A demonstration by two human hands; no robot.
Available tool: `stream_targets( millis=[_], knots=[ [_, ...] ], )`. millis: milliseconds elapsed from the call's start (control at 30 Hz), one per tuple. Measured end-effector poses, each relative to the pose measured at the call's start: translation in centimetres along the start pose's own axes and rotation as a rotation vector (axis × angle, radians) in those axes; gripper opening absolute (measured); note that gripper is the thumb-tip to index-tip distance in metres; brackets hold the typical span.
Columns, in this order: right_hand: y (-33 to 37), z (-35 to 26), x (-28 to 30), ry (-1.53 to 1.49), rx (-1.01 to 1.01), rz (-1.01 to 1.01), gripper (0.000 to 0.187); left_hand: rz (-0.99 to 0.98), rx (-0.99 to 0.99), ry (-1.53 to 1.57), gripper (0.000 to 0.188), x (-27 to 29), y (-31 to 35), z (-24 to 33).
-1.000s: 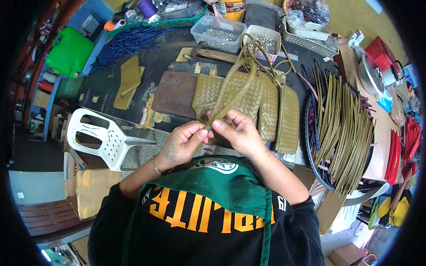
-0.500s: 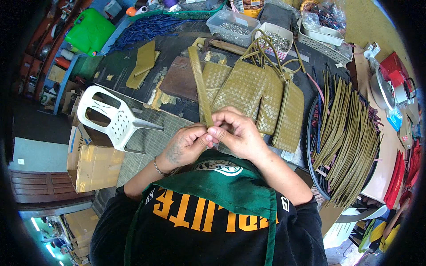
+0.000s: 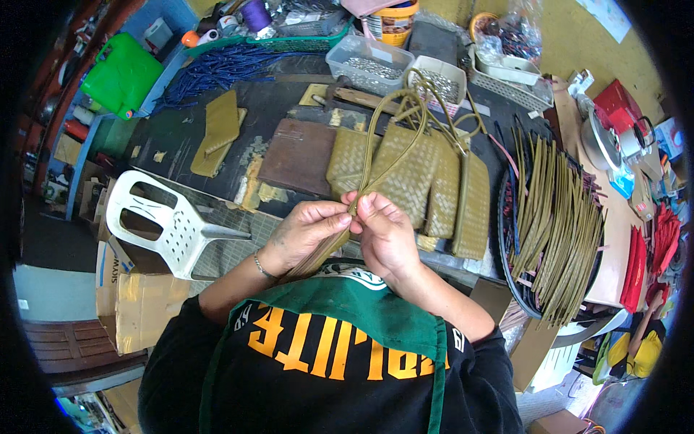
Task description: The person assembles woven bags by selecting woven strips and attaching them to the handles of a woven bag by hand, then placing smaller woven pouches into the bag.
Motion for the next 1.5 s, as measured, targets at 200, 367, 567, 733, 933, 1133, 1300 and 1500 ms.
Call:
stream_targets(
  millis=[200, 367, 567, 733, 933, 1133, 1300, 1500],
  knots=[
    [-1.3, 0.6, -2.6, 0.996, 0.503, -0.085, 0.017, -0.012, -0.228, -0.571, 0.02, 4.5, 0.4, 2.9],
    [-3.7, 2.0, -5.1, 0.506, 0.637, -0.084, 0.017, -0.196, -0.581, -0.497, 0.018, 7.3, 0.2, 6.7],
    [2.5, -11.9, -4.6, 0.706, 0.842, 0.314, 0.027, 0.645, -0.196, -0.485, 0.033, 27.9, -2.3, 10.3],
    [2.0, -18.7, -7.8, 1.174, 0.9, 0.802, 0.023, 1.229, 0.575, -0.997, 0.051, 41.4, 2.1, 5.4],
    [-10.0, -18.5, 12.1, 2.274, 0.436, 0.554, 0.032, 1.307, 0.352, -0.943, 0.041, 42.0, -2.5, 0.8],
    [-14.0, -11.2, 8.5, 1.259, 0.377, 0.481, 0.034, 1.074, -0.313, -0.5, 0.022, 49.7, 0.6, 0.0],
    [-12.8, -13.0, 10.1, 0.738, 0.236, 0.257, 0.033, 1.068, -0.366, -0.475, 0.026, 39.8, 3.3, 8.5],
    [-12.4, -12.8, 10.2, 0.804, 0.108, 0.231, 0.028, 0.991, -0.428, -0.338, 0.026, 29.8, 8.0, 12.1]
  ],
)
Point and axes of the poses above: each hand's wrist, its own y-axis away from the middle knuckle, its own x-axis out of the back of the hand, z = x × y, the point moved 5 cm from there along -y, towards the middle knuckle, and after that the axes turned 3 degrees about x, right-handed, at the moved point
